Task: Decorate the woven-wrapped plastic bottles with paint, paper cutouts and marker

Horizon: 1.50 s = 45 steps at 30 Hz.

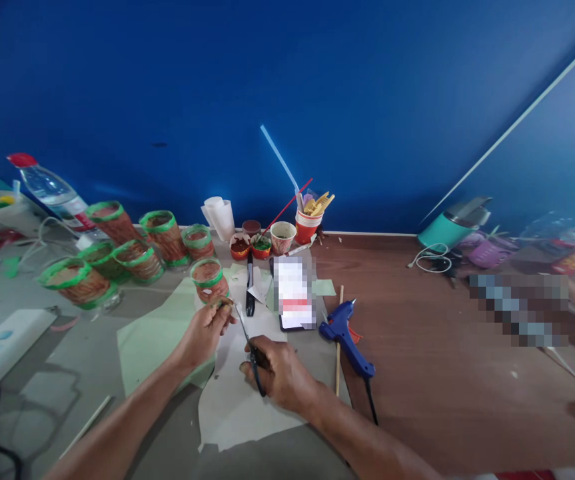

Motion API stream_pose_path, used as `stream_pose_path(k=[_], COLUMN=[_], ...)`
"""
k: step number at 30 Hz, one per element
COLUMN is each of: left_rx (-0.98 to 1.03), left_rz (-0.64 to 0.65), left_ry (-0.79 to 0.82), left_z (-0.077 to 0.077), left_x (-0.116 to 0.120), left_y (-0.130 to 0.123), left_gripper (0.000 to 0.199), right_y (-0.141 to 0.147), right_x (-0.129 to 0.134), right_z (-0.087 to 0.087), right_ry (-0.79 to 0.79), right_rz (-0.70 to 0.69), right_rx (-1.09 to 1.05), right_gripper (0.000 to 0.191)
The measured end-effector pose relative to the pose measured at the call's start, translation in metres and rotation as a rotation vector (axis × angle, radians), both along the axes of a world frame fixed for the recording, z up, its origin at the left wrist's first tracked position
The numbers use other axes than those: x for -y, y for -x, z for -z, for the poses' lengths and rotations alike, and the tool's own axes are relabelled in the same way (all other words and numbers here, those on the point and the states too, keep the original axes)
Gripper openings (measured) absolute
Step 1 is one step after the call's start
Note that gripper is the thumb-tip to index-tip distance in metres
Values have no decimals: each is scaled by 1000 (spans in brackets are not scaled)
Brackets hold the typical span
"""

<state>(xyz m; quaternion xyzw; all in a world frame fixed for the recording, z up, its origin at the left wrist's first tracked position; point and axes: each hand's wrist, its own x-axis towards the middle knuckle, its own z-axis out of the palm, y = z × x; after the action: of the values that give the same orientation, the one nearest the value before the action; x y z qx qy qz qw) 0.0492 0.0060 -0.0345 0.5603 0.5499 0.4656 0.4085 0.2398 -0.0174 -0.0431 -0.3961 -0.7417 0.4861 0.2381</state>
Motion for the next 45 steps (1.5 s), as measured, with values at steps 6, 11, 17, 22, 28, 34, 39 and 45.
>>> stream_pose_path(k=[6,11,17,22,28,34,39,45], left_rx=[-100,78,219,164,78,-60,-97,-166], left_rz=[-13,-23,47,24,87,137,176,195], left_ry=[-104,17,21,66,144,147,161,169], left_z=[-12,-12,-5,-7,-12,-12,-7,-10], left_x=[0,0,5,5,5,5,3,4], left_y=[2,-1,-15,-17,-12,-4,1,0], left_gripper=[22,22,26,25,26,27,26,23], right_y=[-2,0,7,7,4,2,2,1], right_x=[-2,-2,2,1,-1,-3,-5,-8], right_z=[0,5,8,3,0,-4,-7,-9], right_ry=[-17,10,89,136,145,148,226,237], right_rz=[-4,9,94,73,72,62,42,22], right_rx=[11,-17,-98,-123,-76,-37,-67,-37], right_gripper=[12,12,17,18,15,15,21,19])
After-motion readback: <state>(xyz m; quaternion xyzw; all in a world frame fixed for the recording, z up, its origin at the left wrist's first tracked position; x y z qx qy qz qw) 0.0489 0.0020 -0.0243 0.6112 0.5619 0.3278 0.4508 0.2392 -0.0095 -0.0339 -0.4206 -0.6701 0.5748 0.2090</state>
